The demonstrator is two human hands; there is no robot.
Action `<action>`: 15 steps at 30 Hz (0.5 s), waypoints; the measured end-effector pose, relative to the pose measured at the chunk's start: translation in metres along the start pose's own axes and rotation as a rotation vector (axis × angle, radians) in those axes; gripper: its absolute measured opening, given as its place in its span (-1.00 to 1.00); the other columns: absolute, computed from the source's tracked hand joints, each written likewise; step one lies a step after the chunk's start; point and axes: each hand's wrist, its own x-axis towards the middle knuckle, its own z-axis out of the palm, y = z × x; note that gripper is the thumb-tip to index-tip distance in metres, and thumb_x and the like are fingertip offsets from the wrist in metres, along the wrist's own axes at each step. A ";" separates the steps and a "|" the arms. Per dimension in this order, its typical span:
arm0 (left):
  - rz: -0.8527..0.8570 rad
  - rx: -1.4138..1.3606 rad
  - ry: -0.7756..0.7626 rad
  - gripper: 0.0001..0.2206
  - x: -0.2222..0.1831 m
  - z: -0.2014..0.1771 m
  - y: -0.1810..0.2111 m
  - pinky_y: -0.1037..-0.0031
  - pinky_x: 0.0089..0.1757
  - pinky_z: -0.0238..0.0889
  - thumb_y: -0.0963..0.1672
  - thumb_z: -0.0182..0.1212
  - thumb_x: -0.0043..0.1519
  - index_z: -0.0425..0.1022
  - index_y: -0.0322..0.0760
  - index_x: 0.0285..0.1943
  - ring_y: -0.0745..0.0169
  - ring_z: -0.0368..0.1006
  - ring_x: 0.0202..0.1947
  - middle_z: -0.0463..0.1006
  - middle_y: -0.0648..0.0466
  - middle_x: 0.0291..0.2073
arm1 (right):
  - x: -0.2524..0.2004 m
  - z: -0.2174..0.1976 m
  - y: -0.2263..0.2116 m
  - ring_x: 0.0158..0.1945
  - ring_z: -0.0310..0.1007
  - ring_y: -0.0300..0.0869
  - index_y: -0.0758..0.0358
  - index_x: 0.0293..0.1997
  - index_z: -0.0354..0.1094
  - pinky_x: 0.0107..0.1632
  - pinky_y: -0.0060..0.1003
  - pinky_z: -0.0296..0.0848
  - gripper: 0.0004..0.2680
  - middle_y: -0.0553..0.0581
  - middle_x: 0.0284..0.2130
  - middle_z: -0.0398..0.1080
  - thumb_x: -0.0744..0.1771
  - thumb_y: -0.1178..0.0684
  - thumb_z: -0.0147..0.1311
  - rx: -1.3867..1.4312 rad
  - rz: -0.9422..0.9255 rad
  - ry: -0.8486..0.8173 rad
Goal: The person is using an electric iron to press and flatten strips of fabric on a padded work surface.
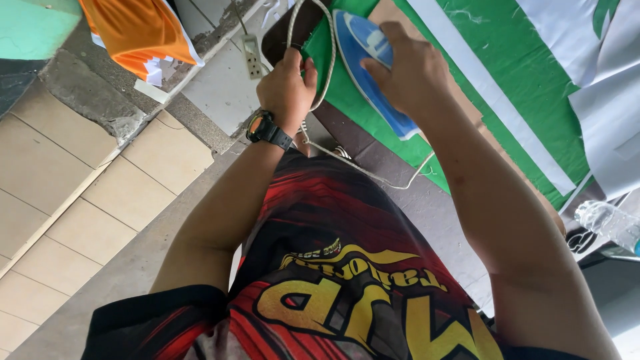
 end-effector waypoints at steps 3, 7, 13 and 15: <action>0.003 -0.020 0.005 -0.80 -0.002 0.001 -0.001 0.29 -0.73 0.03 -0.06 0.17 0.31 0.31 -0.09 -0.35 0.13 0.27 -0.80 0.41 0.21 -0.70 | -0.007 -0.003 0.002 -0.21 0.48 0.31 0.07 0.37 0.15 -0.31 0.24 0.42 -0.59 0.36 -0.15 0.49 0.42 -0.21 0.17 0.045 0.027 -0.018; -0.029 -0.023 0.029 -0.80 -0.003 0.003 -0.001 0.23 -0.72 0.03 -0.06 0.19 0.28 0.30 -0.09 -0.35 0.06 0.30 -0.76 0.42 0.19 -0.68 | -0.040 -0.003 0.023 -0.19 0.52 0.26 0.12 0.41 0.14 -0.28 0.16 0.51 -0.56 0.38 -0.11 0.50 0.42 -0.21 0.13 0.035 0.061 -0.075; -0.028 0.012 -0.035 -0.80 -0.002 0.002 0.000 0.26 -0.74 0.09 -0.03 0.13 0.33 0.29 -0.09 -0.33 0.06 0.30 -0.80 0.41 0.19 -0.69 | -0.067 0.010 0.046 -0.22 0.52 0.26 -0.03 0.45 0.13 -0.26 0.18 0.48 -0.54 0.33 -0.22 0.50 0.40 -0.32 0.04 -0.017 0.207 -0.109; -0.035 0.006 -0.043 -0.80 -0.002 0.000 0.000 0.25 -0.74 0.06 -0.04 0.12 0.33 0.29 -0.10 -0.33 0.05 0.31 -0.79 0.41 0.19 -0.69 | -0.060 0.011 0.041 -0.20 0.52 0.29 -0.01 0.45 0.13 -0.26 0.20 0.48 -0.53 0.35 -0.21 0.50 0.41 -0.33 0.04 -0.035 0.201 -0.107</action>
